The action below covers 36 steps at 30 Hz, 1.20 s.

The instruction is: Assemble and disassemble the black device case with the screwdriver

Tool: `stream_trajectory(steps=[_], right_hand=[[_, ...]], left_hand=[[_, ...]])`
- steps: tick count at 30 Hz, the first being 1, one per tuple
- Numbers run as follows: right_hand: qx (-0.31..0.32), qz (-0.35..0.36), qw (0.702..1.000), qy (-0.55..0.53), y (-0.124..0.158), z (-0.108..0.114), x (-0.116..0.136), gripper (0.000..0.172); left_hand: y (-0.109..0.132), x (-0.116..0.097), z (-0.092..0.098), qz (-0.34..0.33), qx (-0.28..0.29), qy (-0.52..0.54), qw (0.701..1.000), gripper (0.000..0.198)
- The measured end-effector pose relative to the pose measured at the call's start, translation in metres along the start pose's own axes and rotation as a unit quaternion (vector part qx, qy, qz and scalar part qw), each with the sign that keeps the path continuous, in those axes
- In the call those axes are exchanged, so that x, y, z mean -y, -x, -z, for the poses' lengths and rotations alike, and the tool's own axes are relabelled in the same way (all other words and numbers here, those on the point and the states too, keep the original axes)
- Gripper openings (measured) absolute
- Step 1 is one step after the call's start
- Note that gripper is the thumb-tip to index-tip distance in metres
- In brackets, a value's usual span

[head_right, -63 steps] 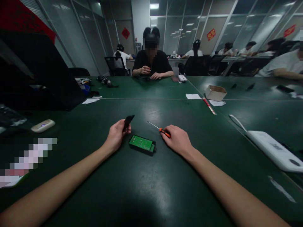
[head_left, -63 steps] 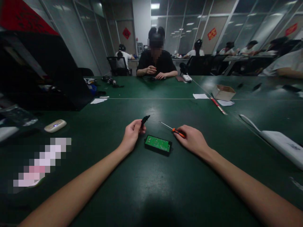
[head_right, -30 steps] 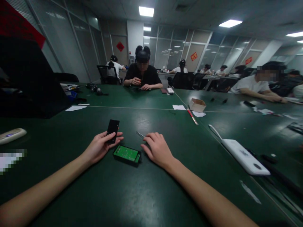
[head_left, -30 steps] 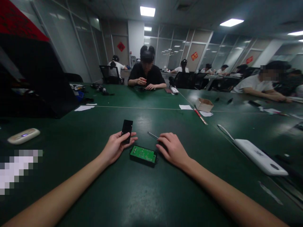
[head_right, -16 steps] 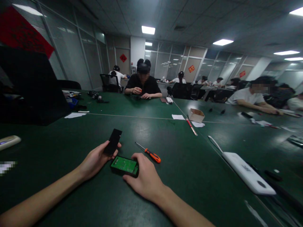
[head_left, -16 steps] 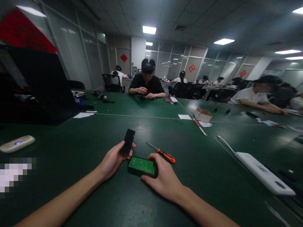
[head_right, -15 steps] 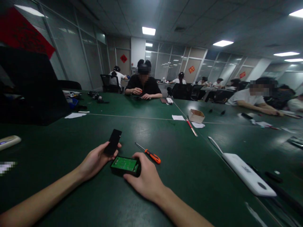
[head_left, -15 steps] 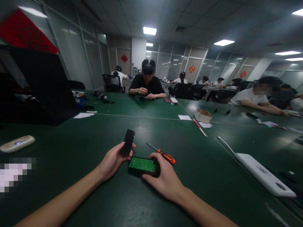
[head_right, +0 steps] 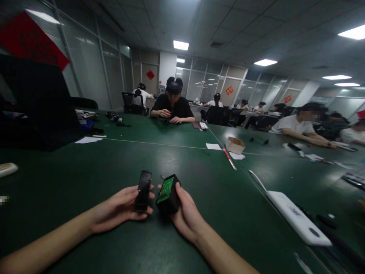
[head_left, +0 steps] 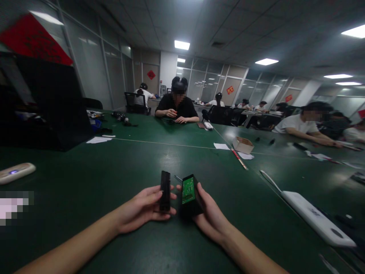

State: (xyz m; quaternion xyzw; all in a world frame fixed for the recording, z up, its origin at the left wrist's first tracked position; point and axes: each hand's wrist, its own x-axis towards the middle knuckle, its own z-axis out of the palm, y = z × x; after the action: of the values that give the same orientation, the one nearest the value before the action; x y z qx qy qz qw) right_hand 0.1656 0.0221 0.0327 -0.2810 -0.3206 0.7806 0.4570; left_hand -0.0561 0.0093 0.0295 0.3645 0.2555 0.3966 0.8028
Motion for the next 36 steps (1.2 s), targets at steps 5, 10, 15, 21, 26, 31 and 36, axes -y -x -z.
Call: stream_trajectory(steps=[5,10,15,21,26,31,36], right_hand=[[0.007,-0.037,0.999,0.002,0.002,0.003,0.000,0.042],[0.024,-0.028,0.998,0.052,0.002,0.002,-0.002,0.038],[0.022,-0.020,0.996,0.085,-0.002,0.006,-0.003,0.039],[0.069,-0.021,0.994,0.079,0.003,-0.001,0.005,0.034],[0.092,0.055,0.986,0.127,0.009,-0.009,0.009,0.047],[0.060,0.103,0.983,0.139,0.010,-0.013,0.001,0.060],[0.015,0.153,0.977,0.148,0.007,-0.011,-0.008,0.073]], left_hand=[[0.001,-0.002,0.003,0.018,-0.032,-0.005,0.999,0.044],[0.001,0.000,0.004,0.022,-0.019,-0.009,1.000,0.042],[0.000,0.000,0.004,0.015,-0.009,0.006,1.000,0.041],[0.000,-0.001,0.005,0.015,-0.001,-0.016,1.000,0.041],[0.000,-0.001,0.005,0.012,0.002,-0.031,0.999,0.039],[-0.002,0.002,0.007,0.007,-0.006,-0.025,1.000,0.034],[-0.002,0.003,0.005,0.000,-0.002,-0.056,0.998,0.034]])
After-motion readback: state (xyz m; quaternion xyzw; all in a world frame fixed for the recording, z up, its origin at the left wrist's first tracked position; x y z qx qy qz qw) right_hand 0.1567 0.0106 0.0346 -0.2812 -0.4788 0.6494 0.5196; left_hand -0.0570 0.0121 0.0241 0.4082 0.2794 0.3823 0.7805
